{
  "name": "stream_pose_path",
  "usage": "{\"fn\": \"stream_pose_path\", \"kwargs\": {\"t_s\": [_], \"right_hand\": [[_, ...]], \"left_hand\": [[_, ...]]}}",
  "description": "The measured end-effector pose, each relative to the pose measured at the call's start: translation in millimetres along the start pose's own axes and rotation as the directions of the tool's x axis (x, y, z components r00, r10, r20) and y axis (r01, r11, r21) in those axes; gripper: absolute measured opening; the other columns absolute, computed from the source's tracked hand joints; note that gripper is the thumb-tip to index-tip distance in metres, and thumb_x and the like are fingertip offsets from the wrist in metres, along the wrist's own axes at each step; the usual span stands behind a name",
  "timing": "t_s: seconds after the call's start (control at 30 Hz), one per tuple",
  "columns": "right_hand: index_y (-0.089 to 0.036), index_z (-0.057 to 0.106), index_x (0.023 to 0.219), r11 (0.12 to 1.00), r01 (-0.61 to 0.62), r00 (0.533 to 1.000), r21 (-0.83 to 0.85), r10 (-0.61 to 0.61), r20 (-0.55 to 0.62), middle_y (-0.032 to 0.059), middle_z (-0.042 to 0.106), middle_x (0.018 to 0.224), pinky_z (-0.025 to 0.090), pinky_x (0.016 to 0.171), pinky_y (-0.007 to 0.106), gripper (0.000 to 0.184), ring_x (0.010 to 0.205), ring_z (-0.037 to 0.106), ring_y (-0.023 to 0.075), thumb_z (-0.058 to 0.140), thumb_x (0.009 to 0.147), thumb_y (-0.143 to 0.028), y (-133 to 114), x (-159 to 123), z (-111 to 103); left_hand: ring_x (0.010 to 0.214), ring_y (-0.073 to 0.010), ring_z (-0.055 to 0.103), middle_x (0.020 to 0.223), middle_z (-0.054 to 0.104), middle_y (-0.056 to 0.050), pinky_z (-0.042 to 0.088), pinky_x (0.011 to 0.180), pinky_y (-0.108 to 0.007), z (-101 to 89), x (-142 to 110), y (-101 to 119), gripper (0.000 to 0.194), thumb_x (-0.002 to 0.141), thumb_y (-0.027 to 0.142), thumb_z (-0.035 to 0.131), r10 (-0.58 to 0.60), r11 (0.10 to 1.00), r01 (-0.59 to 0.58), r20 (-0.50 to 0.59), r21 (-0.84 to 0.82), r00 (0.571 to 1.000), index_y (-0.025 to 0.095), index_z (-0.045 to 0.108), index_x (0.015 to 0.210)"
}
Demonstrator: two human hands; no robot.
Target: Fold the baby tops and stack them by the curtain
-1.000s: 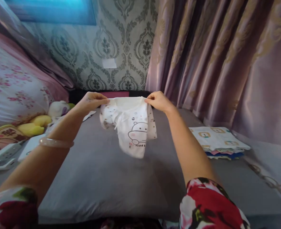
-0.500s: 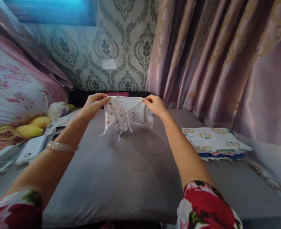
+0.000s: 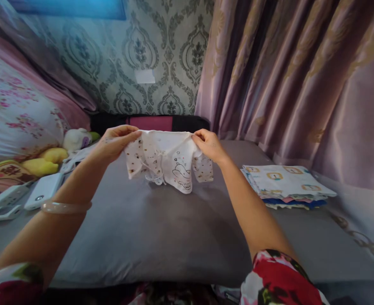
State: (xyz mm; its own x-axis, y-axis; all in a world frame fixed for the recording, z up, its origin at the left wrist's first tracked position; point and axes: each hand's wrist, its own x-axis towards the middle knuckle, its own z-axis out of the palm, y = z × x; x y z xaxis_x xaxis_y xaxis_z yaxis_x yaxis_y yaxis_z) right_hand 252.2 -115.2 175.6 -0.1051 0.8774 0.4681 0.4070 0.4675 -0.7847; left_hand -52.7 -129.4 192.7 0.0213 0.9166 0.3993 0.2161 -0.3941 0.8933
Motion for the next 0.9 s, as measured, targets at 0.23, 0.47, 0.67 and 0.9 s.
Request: {"fn": "stream_pose_path", "kwargs": {"t_s": [0.23,0.47,0.67,0.9], "right_hand": [[-0.021,0.068,0.092,0.994,-0.032,0.999,0.101,0.027,0.043,0.0036,0.068,0.081,0.050,0.061,0.030,0.035,0.073,0.061,0.0172,0.068,0.079,-0.054,-32,-10,-19],[-0.017,0.069,0.084,0.979,-0.194,0.972,-0.066,0.201,0.122,0.0049,0.070,0.079,0.050,0.065,0.030,0.021,0.070,0.062,0.0165,0.062,0.084,-0.037,33,11,15],[-0.019,0.069,0.093,0.792,-0.192,0.949,-0.579,0.300,0.097,0.0086,0.072,0.098,0.044,0.077,0.029,0.019,0.092,0.064,0.0210,0.053,0.092,-0.028,108,-4,69],[-0.020,0.064,0.112,0.707,-0.177,0.919,-0.684,0.368,0.143,0.0123,0.069,0.113,0.042,0.082,0.029,0.029,0.105,0.062,0.0242,0.043,0.099,-0.034,132,-16,85]], "left_hand": [[0.071,-0.0197,0.066,0.070,0.066,-0.004,0.051,0.061,-0.031,-33.0,-9,44,0.034,0.073,0.048,0.073,-0.095,0.973,0.086,0.032,0.215,0.995,0.020,0.074,0.092],[0.052,-0.0149,0.056,0.055,0.062,-0.001,0.044,0.049,-0.026,-15.1,36,-48,0.022,0.070,0.046,0.069,-0.149,0.932,0.035,0.296,0.360,0.943,0.024,0.074,0.073],[0.079,-0.0190,0.064,0.081,0.073,-0.006,0.045,0.069,-0.027,43.5,32,-136,0.021,0.079,0.030,0.057,-0.250,0.722,0.016,0.239,0.692,0.938,0.017,0.074,0.082],[0.101,-0.0240,0.063,0.111,0.071,-0.012,0.044,0.086,-0.034,74.9,16,-172,0.029,0.091,0.028,0.046,-0.306,0.565,0.092,0.105,0.820,0.946,0.020,0.070,0.105]]}}
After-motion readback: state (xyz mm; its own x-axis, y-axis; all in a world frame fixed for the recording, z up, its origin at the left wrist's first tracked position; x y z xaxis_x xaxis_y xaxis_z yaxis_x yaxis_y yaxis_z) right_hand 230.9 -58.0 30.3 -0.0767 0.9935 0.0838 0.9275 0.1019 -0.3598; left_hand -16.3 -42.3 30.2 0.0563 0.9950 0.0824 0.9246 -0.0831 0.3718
